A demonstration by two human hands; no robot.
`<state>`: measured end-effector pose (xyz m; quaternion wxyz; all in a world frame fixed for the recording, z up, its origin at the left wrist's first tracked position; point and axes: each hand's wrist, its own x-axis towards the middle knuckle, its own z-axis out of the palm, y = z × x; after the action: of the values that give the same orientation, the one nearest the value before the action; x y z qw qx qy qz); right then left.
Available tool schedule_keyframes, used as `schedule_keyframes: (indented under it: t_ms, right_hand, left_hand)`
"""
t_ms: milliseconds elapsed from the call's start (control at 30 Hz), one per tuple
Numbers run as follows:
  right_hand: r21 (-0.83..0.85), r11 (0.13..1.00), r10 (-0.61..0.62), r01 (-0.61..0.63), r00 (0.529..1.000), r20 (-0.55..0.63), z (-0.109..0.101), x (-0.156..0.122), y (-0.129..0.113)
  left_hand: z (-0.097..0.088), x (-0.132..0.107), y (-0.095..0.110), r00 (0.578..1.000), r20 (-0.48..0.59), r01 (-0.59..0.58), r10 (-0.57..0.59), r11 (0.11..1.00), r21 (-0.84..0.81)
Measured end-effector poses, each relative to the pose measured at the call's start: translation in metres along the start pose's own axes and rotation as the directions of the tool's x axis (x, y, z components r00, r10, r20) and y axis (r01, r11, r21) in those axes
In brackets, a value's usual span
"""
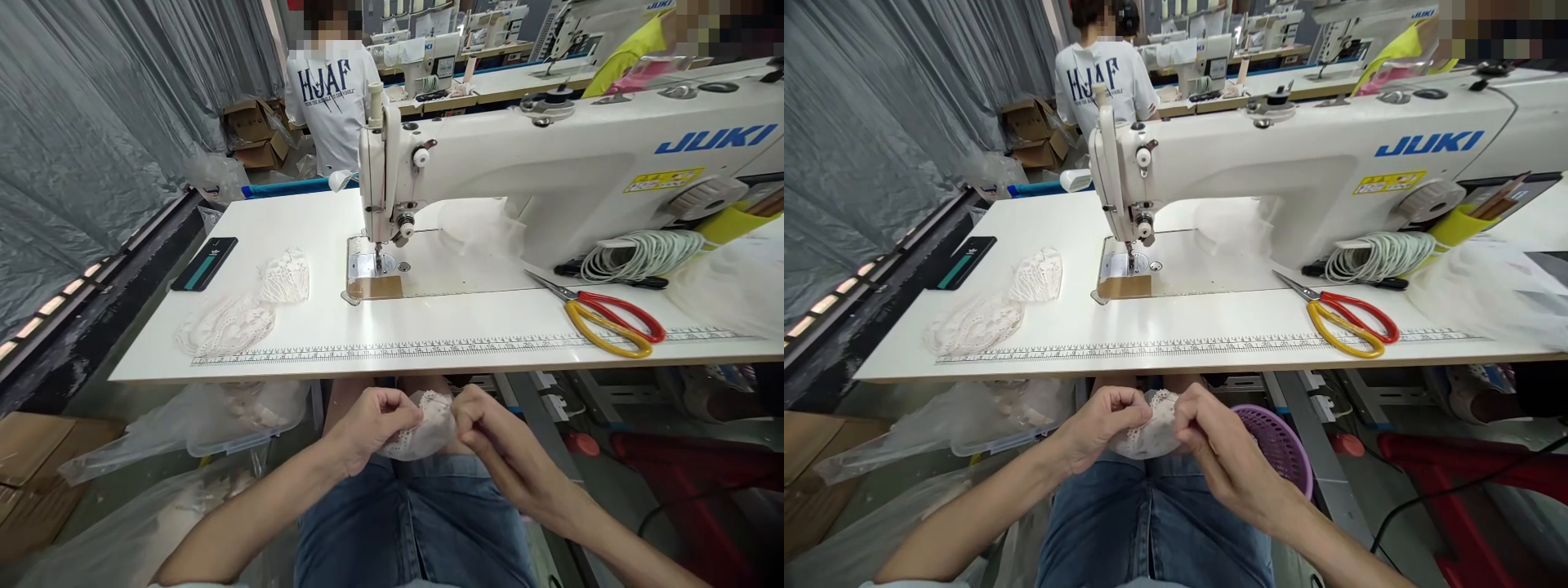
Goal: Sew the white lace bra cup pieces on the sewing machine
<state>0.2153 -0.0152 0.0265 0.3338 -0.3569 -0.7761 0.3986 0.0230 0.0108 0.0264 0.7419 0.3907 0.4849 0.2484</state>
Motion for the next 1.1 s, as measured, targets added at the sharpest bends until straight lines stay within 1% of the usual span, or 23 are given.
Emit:
schedule_keyframes:
  t_ms: [67,133,200,333,433,500,600,700,767,800,867,900,933,967,1000,1067,1100]
  right_hand:
    - [0.018,1.0,0.018,-0.017,0.999,-0.029,0.002,-0.002,0.005]
    - [-0.014,1.0,-0.006,0.006,1.0,-0.012,0.005,-0.002,0.009]
    - [-0.043,0.999,-0.023,0.023,1.0,-0.006,0.01,0.0,0.01]
    - [-0.09,0.996,-0.008,0.007,1.0,-0.008,0.018,0.005,0.01]
    - [-0.17,0.985,-0.035,0.04,0.999,0.032,0.021,0.002,0.01]
    - [-0.213,0.976,-0.024,0.038,0.997,0.071,0.023,-0.005,0.012]
    - [-0.208,0.977,0.076,-0.05,0.99,0.12,0.026,-0.021,0.019]
    - [-0.079,0.972,0.232,-0.222,0.959,0.161,0.031,-0.038,0.025]
    - [0.084,0.922,0.351,-0.378,0.907,0.232,0.033,-0.046,0.025]
    - [0.182,0.868,0.404,-0.463,0.869,0.284,0.033,-0.05,0.024]
    - [0.369,0.707,0.467,-0.603,0.79,0.396,0.032,-0.053,0.021]
    - [0.441,0.623,0.478,-0.646,0.761,0.438,0.03,-0.054,0.02]
    - [0.494,0.563,0.484,-0.663,0.749,0.454,0.028,-0.054,0.019]
    - [0.528,0.542,0.491,-0.654,0.756,0.433,0.025,-0.054,0.02]
    - [0.545,0.558,0.503,-0.625,0.778,0.377,0.022,-0.053,0.022]
    - [0.531,0.656,0.516,-0.536,0.832,0.202,0.017,-0.053,0.029]
    - [0.502,0.711,0.509,-0.493,0.853,0.117,0.015,-0.054,0.032]
  left_hand:
    - [0.0,0.0,0.0,1.0,0.015,0.026,-0.026,1.0,-0.004]
    - [0.0,-0.001,0.0,0.999,0.033,0.036,-0.036,0.999,-0.009]
    - [0.002,-0.002,-0.001,0.999,0.045,0.029,-0.028,0.999,-0.02]
    - [0.004,-0.002,-0.005,0.999,0.037,0.005,-0.004,1.0,-0.019]
    - [0.005,0.0,-0.009,1.0,0.005,-0.028,0.028,0.999,0.045]
    - [0.007,0.002,-0.013,0.997,-0.021,-0.066,0.069,0.99,0.122]
    - [0.012,0.005,-0.024,0.989,-0.056,-0.116,0.135,0.959,0.258]
    - [0.019,0.009,-0.039,0.987,-0.043,-0.129,0.156,0.919,0.373]
    - [0.022,0.011,-0.048,0.986,-0.007,-0.15,0.169,0.889,0.432]
    - [0.024,0.011,-0.051,0.983,0.013,-0.169,0.183,0.874,0.455]
    - [0.026,0.011,-0.054,0.977,0.044,-0.205,0.21,0.851,0.483]
    - [0.027,0.011,-0.054,0.975,0.051,-0.215,0.218,0.848,0.485]
    - [0.028,0.011,-0.053,0.976,0.05,-0.211,0.213,0.855,0.474]
    - [0.029,0.011,-0.052,0.981,0.041,-0.189,0.191,0.876,0.444]
    - [0.029,0.011,-0.051,0.989,0.025,-0.145,0.147,0.907,0.396]
    - [0.029,0.012,-0.049,1.0,0.007,-0.013,0.011,0.965,0.26]
    - [0.028,0.012,-0.049,0.998,0.012,0.054,-0.058,0.981,0.189]
